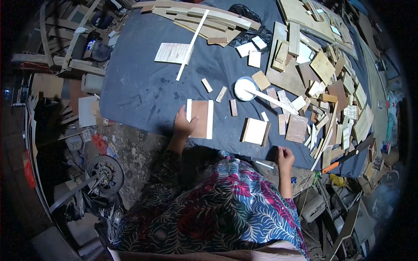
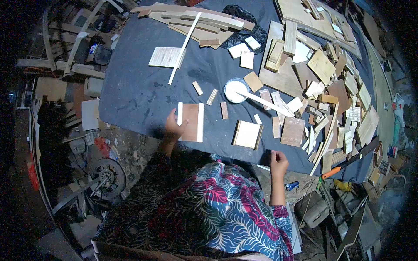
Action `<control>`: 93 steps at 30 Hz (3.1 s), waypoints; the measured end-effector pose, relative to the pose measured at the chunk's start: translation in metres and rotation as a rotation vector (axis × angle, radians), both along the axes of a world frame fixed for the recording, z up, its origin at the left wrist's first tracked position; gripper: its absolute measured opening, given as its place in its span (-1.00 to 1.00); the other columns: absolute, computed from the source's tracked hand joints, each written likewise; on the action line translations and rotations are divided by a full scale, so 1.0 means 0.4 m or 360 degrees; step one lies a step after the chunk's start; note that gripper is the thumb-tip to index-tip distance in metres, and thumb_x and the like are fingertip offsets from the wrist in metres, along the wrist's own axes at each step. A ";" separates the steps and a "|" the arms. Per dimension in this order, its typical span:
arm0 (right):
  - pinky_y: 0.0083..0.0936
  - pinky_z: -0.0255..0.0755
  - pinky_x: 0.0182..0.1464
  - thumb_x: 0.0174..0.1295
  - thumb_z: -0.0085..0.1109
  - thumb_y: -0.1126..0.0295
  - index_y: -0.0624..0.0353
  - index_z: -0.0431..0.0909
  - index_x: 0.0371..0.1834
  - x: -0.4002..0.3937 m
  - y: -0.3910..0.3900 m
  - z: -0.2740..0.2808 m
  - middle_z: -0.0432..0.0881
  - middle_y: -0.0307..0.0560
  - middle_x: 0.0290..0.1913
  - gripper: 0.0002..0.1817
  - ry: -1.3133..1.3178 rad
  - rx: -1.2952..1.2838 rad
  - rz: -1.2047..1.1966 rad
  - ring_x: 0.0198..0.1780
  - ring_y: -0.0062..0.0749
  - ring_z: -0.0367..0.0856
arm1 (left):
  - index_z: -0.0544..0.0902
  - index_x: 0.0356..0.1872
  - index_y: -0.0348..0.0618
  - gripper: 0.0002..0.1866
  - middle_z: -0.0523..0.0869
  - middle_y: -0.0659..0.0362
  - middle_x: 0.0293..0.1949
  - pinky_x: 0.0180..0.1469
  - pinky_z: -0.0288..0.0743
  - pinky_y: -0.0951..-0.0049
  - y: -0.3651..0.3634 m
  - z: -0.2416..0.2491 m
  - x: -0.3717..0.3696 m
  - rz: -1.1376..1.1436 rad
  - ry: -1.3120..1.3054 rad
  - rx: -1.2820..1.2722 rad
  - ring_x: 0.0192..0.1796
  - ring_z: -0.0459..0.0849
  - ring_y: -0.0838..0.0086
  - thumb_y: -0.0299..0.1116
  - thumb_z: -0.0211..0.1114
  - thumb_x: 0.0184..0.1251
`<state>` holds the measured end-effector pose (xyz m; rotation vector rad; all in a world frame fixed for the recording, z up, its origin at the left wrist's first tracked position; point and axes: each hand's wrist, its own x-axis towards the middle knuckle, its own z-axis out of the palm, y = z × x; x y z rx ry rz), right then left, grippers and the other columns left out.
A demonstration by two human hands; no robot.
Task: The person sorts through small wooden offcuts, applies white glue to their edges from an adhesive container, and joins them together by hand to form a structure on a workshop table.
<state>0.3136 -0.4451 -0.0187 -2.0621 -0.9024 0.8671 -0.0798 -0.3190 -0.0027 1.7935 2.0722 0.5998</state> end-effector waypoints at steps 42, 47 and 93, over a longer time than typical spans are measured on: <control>-0.22 0.41 -0.23 -0.05 0.24 0.21 0.30 0.58 -0.42 0.449 -0.073 0.060 0.58 0.20 -0.33 -0.68 -0.0824 -0.0386 -0.0890 -0.29 0.03 0.56 | 0.52 -0.44 -0.28 -0.86 0.57 0.00 -0.38 -0.21 0.39 0.33 0.110 0.030 0.105 -0.0272 -0.0261 0.0353 -0.31 0.53 0.17 -0.43 0.05 0.17; -0.26 0.42 -0.34 -0.14 0.33 0.21 0.24 0.60 -0.40 0.486 -0.126 -0.052 0.60 0.12 -0.43 -0.68 -0.1002 -0.0359 -0.0455 -0.37 0.00 0.58 | 0.47 -0.50 -0.34 -0.77 0.54 -0.01 -0.44 -0.24 0.37 0.28 0.010 0.088 0.146 -0.0056 -0.0358 0.0397 -0.36 0.49 0.14 -0.36 -0.01 0.22; -0.54 0.28 -0.46 -0.07 0.29 0.44 0.20 0.57 -0.23 0.383 -0.157 0.096 0.54 -0.08 -0.51 -0.72 0.0450 0.0132 0.1342 -0.56 -0.50 0.36 | 0.47 -0.22 -0.25 -0.81 0.62 0.10 -0.32 -0.25 0.60 0.50 -0.346 0.103 0.889 0.0299 -0.1839 -0.0999 -0.25 0.63 0.42 -0.36 0.17 0.24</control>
